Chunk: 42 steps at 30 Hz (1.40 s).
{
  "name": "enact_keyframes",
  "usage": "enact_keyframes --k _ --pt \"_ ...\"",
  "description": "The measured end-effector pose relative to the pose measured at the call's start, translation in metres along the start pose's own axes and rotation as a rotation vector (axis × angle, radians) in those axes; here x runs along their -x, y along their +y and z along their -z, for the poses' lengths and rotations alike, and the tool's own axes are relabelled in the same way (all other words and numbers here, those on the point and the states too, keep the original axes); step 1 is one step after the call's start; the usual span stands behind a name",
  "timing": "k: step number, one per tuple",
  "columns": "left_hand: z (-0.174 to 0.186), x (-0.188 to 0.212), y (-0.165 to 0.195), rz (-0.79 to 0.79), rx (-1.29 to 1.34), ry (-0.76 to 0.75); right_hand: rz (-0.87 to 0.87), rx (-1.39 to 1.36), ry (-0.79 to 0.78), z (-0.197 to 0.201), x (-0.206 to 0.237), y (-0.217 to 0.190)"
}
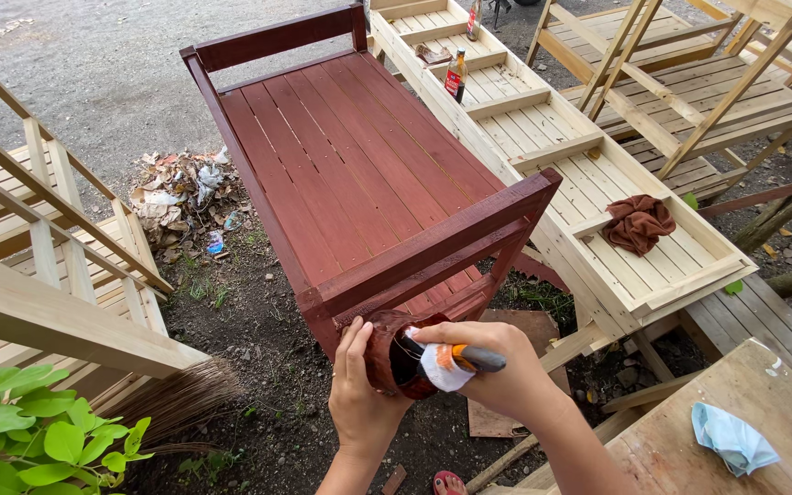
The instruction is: The person paints a red wooden bench outdoors, holding a paint can in one hand and a wide brush in the other. They brush stain onto the bench frame, rails and legs, moving around the bench to reach different sides and dipping the brush into the can as they work.
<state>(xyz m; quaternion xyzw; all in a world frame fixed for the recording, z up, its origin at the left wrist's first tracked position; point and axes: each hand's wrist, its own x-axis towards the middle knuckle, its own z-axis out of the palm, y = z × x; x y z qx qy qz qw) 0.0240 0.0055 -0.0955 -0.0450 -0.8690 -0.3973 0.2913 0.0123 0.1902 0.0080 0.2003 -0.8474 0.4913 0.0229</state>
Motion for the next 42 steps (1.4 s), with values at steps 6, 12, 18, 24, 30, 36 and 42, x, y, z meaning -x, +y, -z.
enact_keyframes --k 6,12,18,24,30,36,42 --pt "0.001 0.0 0.0 -0.019 -0.03 -0.03 -0.04 0.039 -0.027 0.003 -0.001 0.004" --pt "-0.008 0.006 0.0 0.083 -0.02 -0.058 0.004 -0.316 0.01 0.011 0.012 0.033" --pt "-0.016 0.015 -0.009 0.277 -0.011 -0.125 -0.346 -0.76 0.37 0.015 0.04 0.099" --pt "-0.02 0.024 -0.013 0.383 -0.01 -0.147 -0.583 -1.358 0.833 -0.005 0.043 0.174" --pt "-0.014 0.024 -0.014 0.455 -0.043 -0.188 -0.806 -1.502 1.201 -0.043 0.001 0.216" --pt "-0.007 0.025 -0.015 0.519 0.013 -0.144 -0.691 -1.584 1.26 -0.071 -0.032 0.226" --pt "0.004 0.021 -0.027 0.559 0.15 -0.028 -0.85 -1.551 1.129 -0.13 -0.023 0.19"
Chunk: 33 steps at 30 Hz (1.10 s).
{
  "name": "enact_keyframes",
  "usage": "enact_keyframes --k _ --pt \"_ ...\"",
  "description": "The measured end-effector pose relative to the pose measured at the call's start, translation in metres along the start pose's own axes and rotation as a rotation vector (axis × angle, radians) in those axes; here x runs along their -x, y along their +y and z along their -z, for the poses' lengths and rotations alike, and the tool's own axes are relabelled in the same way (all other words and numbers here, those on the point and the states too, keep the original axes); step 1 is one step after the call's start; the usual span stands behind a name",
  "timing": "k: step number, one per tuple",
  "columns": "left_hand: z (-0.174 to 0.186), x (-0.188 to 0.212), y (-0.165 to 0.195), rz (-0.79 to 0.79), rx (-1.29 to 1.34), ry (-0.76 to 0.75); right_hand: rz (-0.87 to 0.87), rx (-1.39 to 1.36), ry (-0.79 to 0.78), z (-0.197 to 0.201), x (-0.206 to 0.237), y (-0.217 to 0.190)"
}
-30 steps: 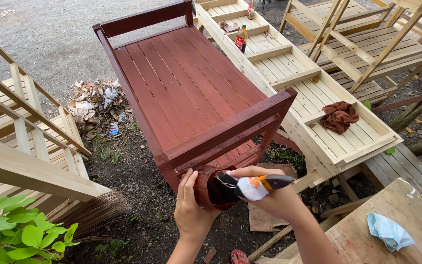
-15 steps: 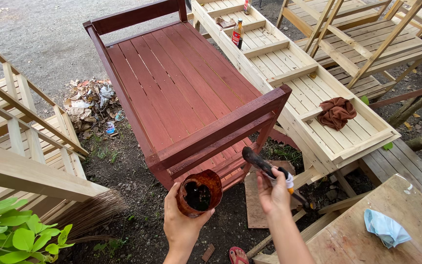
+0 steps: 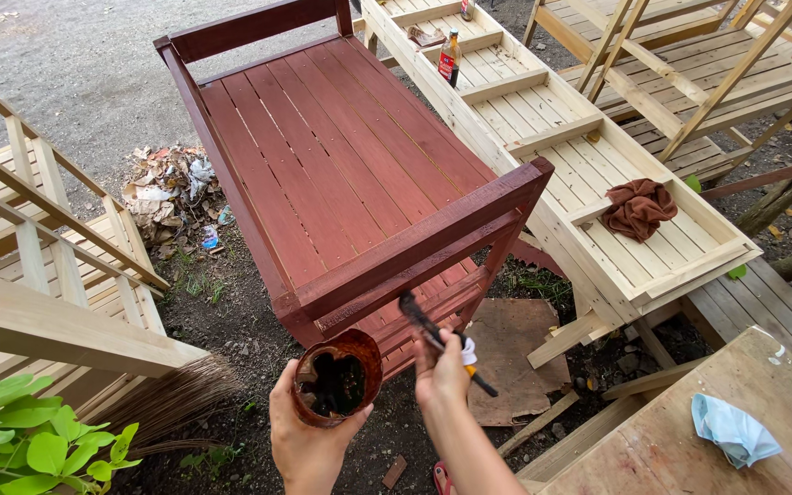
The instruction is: The person paints a red wooden bench outdoors, holding a paint can in one hand and a wide brush in the other. They brush stain onto the bench frame, rails and legs, moving around the bench to reach different sides and dipping the brush into the can as they work.
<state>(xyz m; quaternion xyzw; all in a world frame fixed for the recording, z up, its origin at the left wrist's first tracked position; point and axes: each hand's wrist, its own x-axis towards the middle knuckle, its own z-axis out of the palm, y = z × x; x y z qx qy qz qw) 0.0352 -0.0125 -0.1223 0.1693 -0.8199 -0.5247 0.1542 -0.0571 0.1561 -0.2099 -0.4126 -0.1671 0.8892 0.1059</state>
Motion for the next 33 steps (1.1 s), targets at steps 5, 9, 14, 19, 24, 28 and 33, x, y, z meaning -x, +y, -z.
enact_keyframes --k 5,9,14,19,24,28,33 --pt "0.006 -0.004 0.001 -0.081 0.027 0.04 -0.145 0.177 0.006 0.006 0.019 0.021" --pt "0.003 -0.003 0.008 -0.062 0.007 0.021 -0.08 0.009 -0.051 -0.016 -0.018 -0.021" --pt "-0.006 -0.001 0.021 0.019 -0.068 -0.052 -0.029 -0.23 0.138 -0.046 -0.068 -0.109" --pt "-0.024 0.002 0.034 0.028 -0.08 -0.08 0.122 -0.305 -0.021 -0.066 -0.104 -0.168" --pt "-0.048 0.006 0.043 0.022 -0.046 -0.109 0.212 -0.379 -0.018 -0.066 -0.123 -0.179" --pt "-0.062 0.01 0.051 -0.03 -0.002 -0.121 0.2 -0.513 -0.027 -0.074 -0.12 -0.167" --pt "-0.074 0.01 0.061 0.016 0.043 -0.116 0.126 -0.403 -0.021 -0.07 -0.099 -0.131"
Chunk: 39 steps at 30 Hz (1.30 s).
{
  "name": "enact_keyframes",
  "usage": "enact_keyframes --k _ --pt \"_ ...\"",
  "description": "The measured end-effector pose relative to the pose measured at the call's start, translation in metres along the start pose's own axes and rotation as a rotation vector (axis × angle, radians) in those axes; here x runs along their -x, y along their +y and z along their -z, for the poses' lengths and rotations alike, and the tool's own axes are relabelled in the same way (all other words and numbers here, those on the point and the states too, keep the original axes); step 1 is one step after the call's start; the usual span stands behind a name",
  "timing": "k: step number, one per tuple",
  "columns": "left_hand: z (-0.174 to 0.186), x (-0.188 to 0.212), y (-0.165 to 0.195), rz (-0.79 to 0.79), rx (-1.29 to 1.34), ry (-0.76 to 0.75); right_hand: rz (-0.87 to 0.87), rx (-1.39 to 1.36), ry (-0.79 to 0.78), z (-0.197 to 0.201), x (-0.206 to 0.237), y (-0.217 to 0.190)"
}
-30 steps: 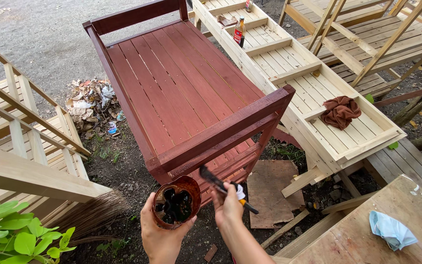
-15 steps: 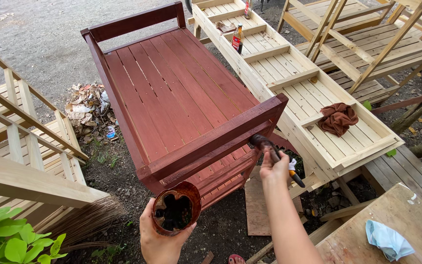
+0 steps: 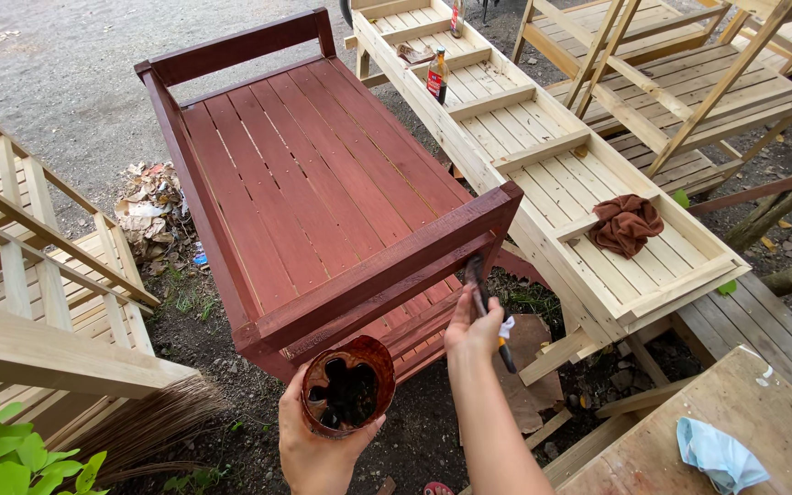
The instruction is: The person paints a red wooden bench outdoors, holding a paint can in one hand and a wide brush in the other. They brush stain onto the bench frame, rails and legs, moving around the bench to reach different sides and dipping the brush into the can as they work.
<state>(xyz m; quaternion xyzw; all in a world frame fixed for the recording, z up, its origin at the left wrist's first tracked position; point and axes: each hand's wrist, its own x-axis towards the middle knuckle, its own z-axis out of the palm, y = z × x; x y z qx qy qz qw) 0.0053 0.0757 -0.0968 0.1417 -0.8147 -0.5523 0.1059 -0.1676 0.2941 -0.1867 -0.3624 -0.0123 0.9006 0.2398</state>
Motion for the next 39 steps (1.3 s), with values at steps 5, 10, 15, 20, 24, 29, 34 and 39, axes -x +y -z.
enact_keyframes --k 5,10,15,20,24,29,34,39 --pt "-0.015 0.0 0.006 -0.071 -0.021 -0.002 -0.06 0.239 -0.065 0.035 -0.003 -0.026" --pt "-0.036 0.003 0.013 0.005 0.06 -0.061 0.0 0.085 -0.021 0.004 -0.042 -0.074" --pt "-0.058 0.006 0.017 0.003 0.021 -0.035 -0.012 0.109 -0.001 -0.003 -0.033 -0.037" --pt "-0.077 0.008 0.016 0.075 -0.008 -0.021 -0.083 0.305 -0.082 0.018 -0.027 -0.069" --pt "-0.087 0.012 0.013 0.05 0.021 -0.005 -0.057 0.158 -0.108 -0.006 -0.047 -0.089" --pt "-0.102 0.017 0.015 0.06 0.039 0.029 -0.063 0.214 -0.103 0.007 -0.049 -0.072" --pt "-0.104 0.025 0.019 0.075 0.009 0.016 -0.047 0.25 -0.246 0.007 -0.062 -0.107" --pt "-0.095 0.035 0.019 0.042 0.057 0.085 -0.029 0.123 -0.158 -0.014 -0.056 -0.084"
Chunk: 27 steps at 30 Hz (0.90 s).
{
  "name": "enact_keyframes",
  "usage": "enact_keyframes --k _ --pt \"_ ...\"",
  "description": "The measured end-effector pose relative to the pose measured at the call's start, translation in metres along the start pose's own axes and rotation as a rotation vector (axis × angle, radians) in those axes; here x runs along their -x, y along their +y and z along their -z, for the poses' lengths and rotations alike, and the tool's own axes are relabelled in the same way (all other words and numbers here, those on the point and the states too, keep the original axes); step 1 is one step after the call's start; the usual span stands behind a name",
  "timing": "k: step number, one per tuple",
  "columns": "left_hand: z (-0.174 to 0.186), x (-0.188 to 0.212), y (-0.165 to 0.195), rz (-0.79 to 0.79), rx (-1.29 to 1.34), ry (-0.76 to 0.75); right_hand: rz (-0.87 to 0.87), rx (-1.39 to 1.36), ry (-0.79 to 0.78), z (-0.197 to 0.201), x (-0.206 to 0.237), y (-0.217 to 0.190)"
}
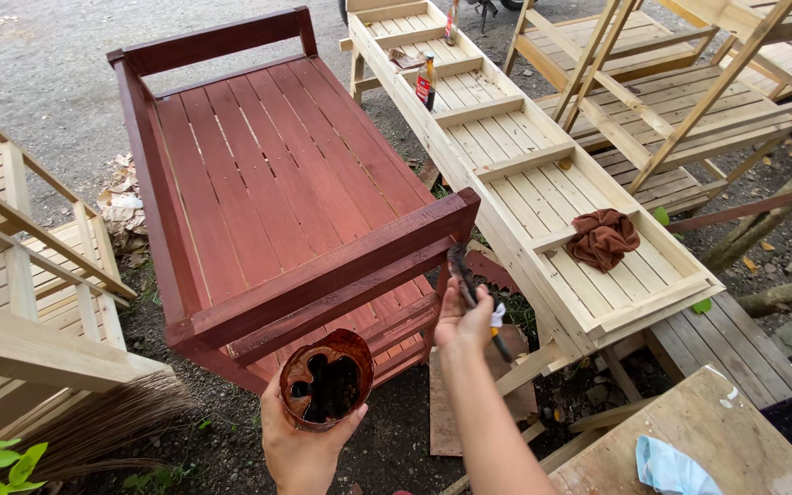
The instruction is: The person paints a red wooden bench outdoors, holding a paint can in one hand and a wide brush in the other. They brush stain onto the bench frame, rails and legs, moving around the bench to reach different sides and dipping the brush into the can as they work.
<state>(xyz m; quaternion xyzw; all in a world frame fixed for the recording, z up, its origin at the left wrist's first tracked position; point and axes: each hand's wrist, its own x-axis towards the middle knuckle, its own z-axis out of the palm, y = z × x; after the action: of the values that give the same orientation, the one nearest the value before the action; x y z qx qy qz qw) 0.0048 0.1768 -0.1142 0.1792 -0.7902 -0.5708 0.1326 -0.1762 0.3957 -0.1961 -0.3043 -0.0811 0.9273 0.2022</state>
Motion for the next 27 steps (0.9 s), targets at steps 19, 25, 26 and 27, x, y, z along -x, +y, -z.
enact_keyframes --k 19,25,26,27 --pt "0.17 -0.031 -0.049 0.056 0.057 0.353 -0.394 0.227 0.088 0.067 0.174 0.195" --pt "0.23 -0.035 -0.079 0.095 0.005 0.446 -0.49 0.305 0.096 0.086 0.227 0.256" --pt "0.24 -0.038 -0.083 0.104 -0.028 0.457 -0.528 0.325 0.095 0.089 0.235 0.265" --pt "0.247 -0.043 -0.085 0.089 0.026 0.462 -0.562 0.345 0.093 0.092 0.242 0.273"
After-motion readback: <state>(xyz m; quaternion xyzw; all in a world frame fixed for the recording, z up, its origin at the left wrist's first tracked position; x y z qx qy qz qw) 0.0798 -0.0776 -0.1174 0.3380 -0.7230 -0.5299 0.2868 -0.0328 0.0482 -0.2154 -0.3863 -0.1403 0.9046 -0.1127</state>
